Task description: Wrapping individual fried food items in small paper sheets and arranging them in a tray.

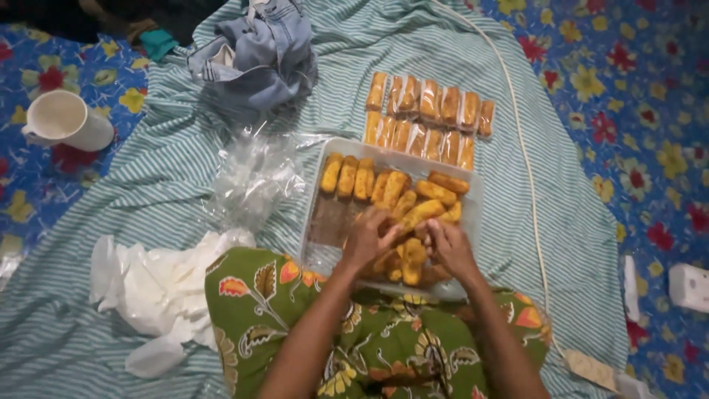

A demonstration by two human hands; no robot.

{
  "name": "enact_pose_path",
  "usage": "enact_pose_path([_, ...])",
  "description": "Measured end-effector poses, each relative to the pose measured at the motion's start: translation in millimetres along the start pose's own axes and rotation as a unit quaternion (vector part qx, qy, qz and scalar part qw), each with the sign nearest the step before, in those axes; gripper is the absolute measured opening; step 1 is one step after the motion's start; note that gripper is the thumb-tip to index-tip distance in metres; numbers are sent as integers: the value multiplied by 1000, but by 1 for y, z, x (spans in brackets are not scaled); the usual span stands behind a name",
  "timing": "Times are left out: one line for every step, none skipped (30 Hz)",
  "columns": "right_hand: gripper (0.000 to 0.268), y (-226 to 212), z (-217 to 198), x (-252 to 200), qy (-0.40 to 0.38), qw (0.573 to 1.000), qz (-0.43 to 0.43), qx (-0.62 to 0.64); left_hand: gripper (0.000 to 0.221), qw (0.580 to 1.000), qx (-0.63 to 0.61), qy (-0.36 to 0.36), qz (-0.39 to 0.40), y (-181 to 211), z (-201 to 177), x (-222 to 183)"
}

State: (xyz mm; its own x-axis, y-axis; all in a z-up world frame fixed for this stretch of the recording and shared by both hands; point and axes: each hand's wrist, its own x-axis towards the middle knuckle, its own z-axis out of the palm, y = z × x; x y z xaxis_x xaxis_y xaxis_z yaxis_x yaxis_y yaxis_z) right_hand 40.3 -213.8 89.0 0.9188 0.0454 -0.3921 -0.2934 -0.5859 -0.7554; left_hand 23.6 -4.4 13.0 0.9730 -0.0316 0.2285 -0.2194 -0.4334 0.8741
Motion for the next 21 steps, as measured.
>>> enact_pose_path([50, -1, 2, -14, 0, 1000, -1, -1, 23, 1000, 0, 1, 1, -3, 4, -3])
enact_pose_path([29, -2, 3, -27, 8, 999, -20, 26, 19, 1000, 7, 3, -1, -6, 9, -5])
enact_pose_path([47, -2, 6, -40, 14, 998, -39, 52, 15, 1000, 15, 6, -3, -10, 13, -9])
enact_pose_path([47, 7, 8, -44, 12, 998, -41, 52, 15, 1000, 16, 7, -4, 4, 4, -11])
enact_pose_path([58, 15, 12, -47, 28, 995, -40, 83, 24, 1000, 18, 3, 11, 17, -7, -12])
enact_pose_path([74, 22, 16, -49, 44, 992, -39, 113, 36, 999, 20, -2, 27, 30, -18, -13])
enact_pose_path([74, 19, 18, -52, 39, 992, -40, 113, 36, 999, 22, 0, 24, 17, -10, -17])
enact_pose_path([42, 15, 20, -55, 74, 994, -59, 56, 19, 999, 45, -7, 6, 3, -2, -22])
enact_pose_path([35, 11, 23, -56, 110, 991, -78, 1, 17, 998, 67, -15, -10, -11, 5, -25])
enact_pose_path([35, 23, 26, -51, 107, 991, -80, 2, 17, 997, 70, -14, -11, -8, 3, -27])
enact_pose_path([36, 34, 29, -44, 129, 987, -90, 12, 15, 997, 79, -6, 10, -5, 0, -28])
enact_pose_path([49, 45, 32, -38, 151, 983, -100, 22, 34, 996, 87, 2, 31, -3, -2, -29])
enact_pose_path([49, 43, 31, -40, 150, 983, -103, 25, 34, 995, 90, 4, 32, -14, 3, -29])
enact_pose_path([58, 41, 30, -41, 158, 982, -98, 14, 17, 996, 88, 8, 28, -27, 8, -30])
enact_pose_path([69, 39, 29, -43, 164, 982, -93, 2, 10, 996, 85, 12, 21, -39, 14, -31])
enact_pose_path([69, 50, 29, -38, 163, 982, -94, 3, 10, 996, 87, 14, 21, -29, 5, -33])
enact_pose_path([55, 60, 28, -32, 160, 981, -109, 15, 14, 994, 93, 31, 40, -19, -3, -34])
enact_pose_path([42, 69, 28, -25, 157, 979, -124, 28, 26, 992, 100, 48, 59, -8, -11, -35])
enact_pose_path([42, 73, 29, -25, 156, 979, -126, 29, 26, 992, 102, 49, 60, 2, -17, -37])
enact_pose_path([37, 76, 31, -25, 152, 981, -122, 14, 17, 994, 87, 42, 42, 12, -24, -40])
enact_pose_path([32, 82, 32, -27, 149, 982, -117, 0, 11, 997, 72, 32, 24, 22, -29, -44])
